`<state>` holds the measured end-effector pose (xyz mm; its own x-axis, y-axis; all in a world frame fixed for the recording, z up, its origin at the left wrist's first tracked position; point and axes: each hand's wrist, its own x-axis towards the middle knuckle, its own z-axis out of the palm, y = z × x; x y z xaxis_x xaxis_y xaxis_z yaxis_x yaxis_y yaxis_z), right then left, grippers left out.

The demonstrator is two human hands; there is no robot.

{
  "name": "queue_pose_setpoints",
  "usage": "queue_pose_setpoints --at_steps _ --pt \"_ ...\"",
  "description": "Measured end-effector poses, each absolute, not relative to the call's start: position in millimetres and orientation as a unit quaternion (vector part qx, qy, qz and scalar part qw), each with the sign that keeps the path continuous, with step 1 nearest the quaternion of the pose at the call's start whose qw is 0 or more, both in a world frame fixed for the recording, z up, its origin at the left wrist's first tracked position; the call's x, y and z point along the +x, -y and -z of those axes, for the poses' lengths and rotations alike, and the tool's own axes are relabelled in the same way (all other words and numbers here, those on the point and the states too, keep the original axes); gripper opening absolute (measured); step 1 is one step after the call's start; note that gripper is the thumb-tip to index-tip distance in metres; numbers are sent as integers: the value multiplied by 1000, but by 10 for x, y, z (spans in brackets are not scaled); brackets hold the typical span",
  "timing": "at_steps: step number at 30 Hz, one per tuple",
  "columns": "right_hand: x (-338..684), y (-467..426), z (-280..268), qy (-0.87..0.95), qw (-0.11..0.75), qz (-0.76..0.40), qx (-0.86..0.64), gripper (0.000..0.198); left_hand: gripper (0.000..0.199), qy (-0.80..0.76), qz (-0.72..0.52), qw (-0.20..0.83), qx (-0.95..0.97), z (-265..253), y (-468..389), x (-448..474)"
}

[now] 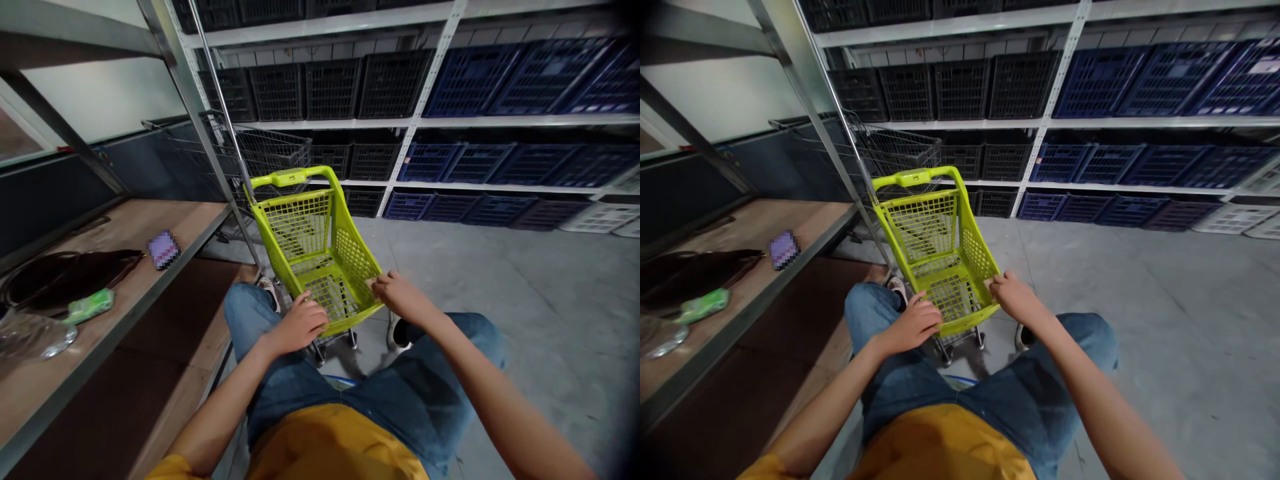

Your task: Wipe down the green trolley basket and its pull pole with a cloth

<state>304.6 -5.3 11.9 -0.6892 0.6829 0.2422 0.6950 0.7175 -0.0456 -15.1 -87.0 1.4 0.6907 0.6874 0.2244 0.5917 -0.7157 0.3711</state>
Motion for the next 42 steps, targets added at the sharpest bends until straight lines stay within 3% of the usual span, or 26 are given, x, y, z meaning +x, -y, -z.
queue_pose_setpoints --at_steps 11,19,25,29,34,42 --pt "3292 531 -190 930 75 15 -359 25 14 -261 -105 50 958 -182 1183 -2" --pt "3373 760 -448 918 49 -86 -383 26 34 -222 -95 46 969 -452 1006 -106" --pt "3135 14 -716 882 231 5 -411 26 23 -500 -152 -103 847 -709 130 -481" --pt "2871 -694 -619 834 295 44 -463 24 33 -566 -144 -156 796 -843 -380 -548" --pt "2713 -1040 -380 800 213 -29 -561 22 47 -618 -134 -127 764 -707 -742 -493" --pt "2737 -895 -290 771 152 -9 -618 19 34 -607 -157 -124 769 -439 -863 -371"
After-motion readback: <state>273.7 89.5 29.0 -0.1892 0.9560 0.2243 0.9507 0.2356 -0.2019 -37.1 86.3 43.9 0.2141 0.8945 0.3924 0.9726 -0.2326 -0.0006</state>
